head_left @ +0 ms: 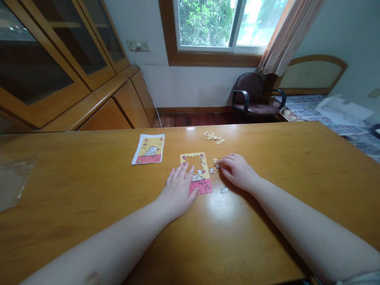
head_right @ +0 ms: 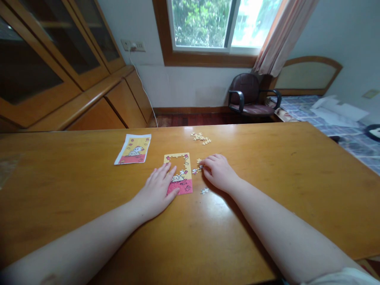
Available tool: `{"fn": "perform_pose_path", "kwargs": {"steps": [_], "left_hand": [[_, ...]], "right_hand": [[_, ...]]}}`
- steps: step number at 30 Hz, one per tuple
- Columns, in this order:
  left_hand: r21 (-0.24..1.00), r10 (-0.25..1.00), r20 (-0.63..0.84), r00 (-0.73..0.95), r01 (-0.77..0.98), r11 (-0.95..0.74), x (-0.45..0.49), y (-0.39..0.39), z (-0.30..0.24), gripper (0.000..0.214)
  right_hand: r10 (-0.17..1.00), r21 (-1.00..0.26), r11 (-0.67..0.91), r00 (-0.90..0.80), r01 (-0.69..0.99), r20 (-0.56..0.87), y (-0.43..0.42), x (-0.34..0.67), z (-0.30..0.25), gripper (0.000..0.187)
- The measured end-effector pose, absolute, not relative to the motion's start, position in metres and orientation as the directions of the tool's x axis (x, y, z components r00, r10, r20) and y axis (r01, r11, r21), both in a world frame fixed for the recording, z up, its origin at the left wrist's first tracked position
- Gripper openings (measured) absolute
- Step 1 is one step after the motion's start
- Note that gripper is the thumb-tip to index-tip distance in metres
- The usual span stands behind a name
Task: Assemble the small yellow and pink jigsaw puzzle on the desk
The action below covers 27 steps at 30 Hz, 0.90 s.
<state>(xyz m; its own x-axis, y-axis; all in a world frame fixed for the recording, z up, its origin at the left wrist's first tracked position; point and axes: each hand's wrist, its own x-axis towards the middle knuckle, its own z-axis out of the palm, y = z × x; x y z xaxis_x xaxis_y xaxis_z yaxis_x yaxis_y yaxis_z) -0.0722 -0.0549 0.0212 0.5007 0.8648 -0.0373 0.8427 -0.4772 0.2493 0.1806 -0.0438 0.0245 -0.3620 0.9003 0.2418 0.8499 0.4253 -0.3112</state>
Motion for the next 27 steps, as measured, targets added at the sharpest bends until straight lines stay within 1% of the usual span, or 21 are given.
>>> {"fn": "perform_pose_path", "kwargs": {"steps": [5,7,10,12,15,18,21,24,27], "left_hand": [[0.232,0.859,-0.101,0.502,0.851,-0.470,-0.071,-0.055,0.026,0.066],[0.228,0.856,-0.105,0.507,0.850,-0.475,-0.071,-0.055,0.027,0.066],[0.238,0.852,-0.090,0.516,0.841,-0.485,-0.071,-0.056,0.027,0.066],[0.246,0.851,-0.084,0.518,0.838,-0.486,-0.071,-0.056,0.027,0.065],[0.251,0.854,-0.082,0.513,0.840,-0.481,-0.071,-0.057,0.027,0.064],[0.252,0.859,-0.077,0.506,0.844,-0.474,-0.071,-0.057,0.026,0.064],[0.252,0.861,-0.079,0.502,0.846,-0.470,-0.071,-0.057,0.027,0.065],[0.266,0.861,-0.040,0.507,0.836,-0.480,-0.071,-0.056,0.027,0.063],[0.285,0.853,0.026,0.522,0.814,-0.506,-0.073,-0.055,0.026,0.057]], "right_hand": [[0.910,-0.320,0.394,-0.315,0.862,0.270,-0.045,0.180,0.027,0.025],[0.903,-0.348,0.424,-0.358,0.836,0.238,-0.047,0.179,0.033,0.023],[0.826,-0.461,0.533,-0.554,0.709,0.102,-0.053,0.179,0.047,0.018],[0.787,-0.516,0.526,-0.617,0.676,-0.006,-0.056,0.180,0.055,0.013],[0.774,-0.531,0.475,-0.620,0.702,-0.127,-0.058,0.183,0.059,0.013],[0.779,-0.527,0.442,-0.601,0.726,-0.175,-0.057,0.185,0.057,0.007],[0.772,-0.528,0.405,-0.588,0.747,-0.240,-0.056,0.184,0.055,0.005],[0.758,-0.543,0.396,-0.598,0.741,-0.263,-0.058,0.180,0.055,0.007],[0.745,-0.575,0.430,-0.633,0.696,-0.209,-0.061,0.176,0.055,0.003]]}}
